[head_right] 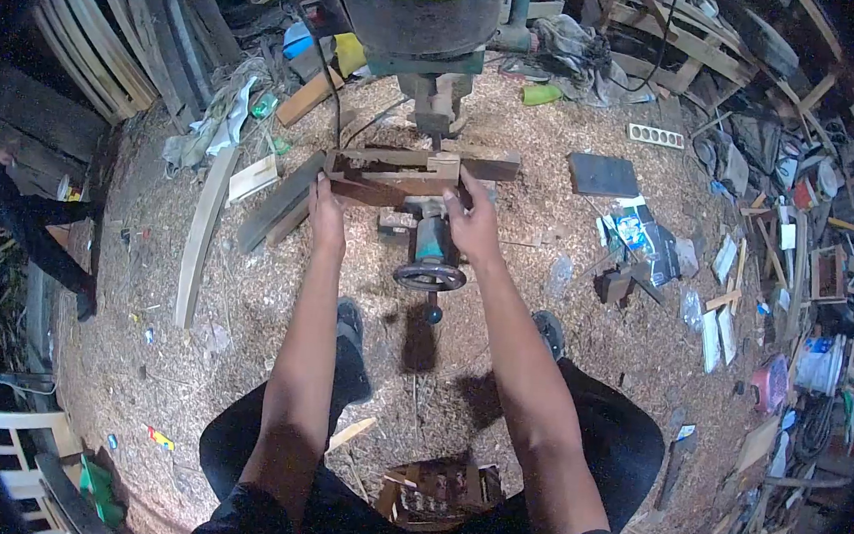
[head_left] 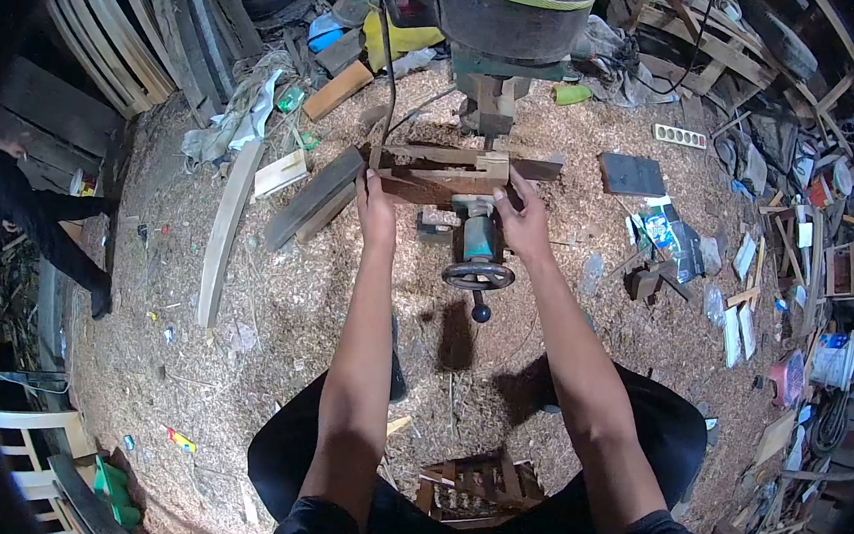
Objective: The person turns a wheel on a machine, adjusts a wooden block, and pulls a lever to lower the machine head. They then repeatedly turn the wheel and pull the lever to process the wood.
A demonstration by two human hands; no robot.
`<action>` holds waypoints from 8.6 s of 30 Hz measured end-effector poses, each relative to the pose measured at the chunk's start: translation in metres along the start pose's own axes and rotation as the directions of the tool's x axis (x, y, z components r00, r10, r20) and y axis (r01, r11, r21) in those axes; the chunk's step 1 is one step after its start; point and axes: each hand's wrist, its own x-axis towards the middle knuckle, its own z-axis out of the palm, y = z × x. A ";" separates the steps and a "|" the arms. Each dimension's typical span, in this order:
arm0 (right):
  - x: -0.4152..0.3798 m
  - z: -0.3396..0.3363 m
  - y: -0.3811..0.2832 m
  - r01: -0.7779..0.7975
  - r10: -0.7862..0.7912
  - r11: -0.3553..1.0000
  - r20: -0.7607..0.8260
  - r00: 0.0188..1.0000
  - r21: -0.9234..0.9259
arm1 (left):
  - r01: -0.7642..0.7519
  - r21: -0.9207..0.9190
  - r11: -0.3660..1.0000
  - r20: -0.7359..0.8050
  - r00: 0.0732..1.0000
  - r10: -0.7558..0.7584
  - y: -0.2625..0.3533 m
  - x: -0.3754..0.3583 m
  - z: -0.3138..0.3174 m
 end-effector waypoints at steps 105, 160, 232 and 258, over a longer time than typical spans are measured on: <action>-0.167 -0.053 -0.115 -0.024 -0.012 0.920 -0.091 0.996 -0.392 | -0.403 0.334 0.852 0.339 0.895 0.290 0.053 -0.219 -0.048; -0.142 -0.011 -0.047 -0.190 0.184 0.981 -0.113 0.976 -0.044 | -0.294 0.622 0.725 0.424 0.906 0.004 -0.043 -0.166 -0.002; -0.085 0.008 -0.038 -0.103 0.118 0.954 -0.038 0.992 0.281 | -0.156 0.152 0.976 0.179 0.975 0.129 -0.054 -0.105 0.037; -0.077 0.005 -0.042 -0.188 0.190 0.936 0.024 0.982 0.297 | -0.136 0.018 0.991 0.306 0.944 0.124 -0.058 -0.097 0.032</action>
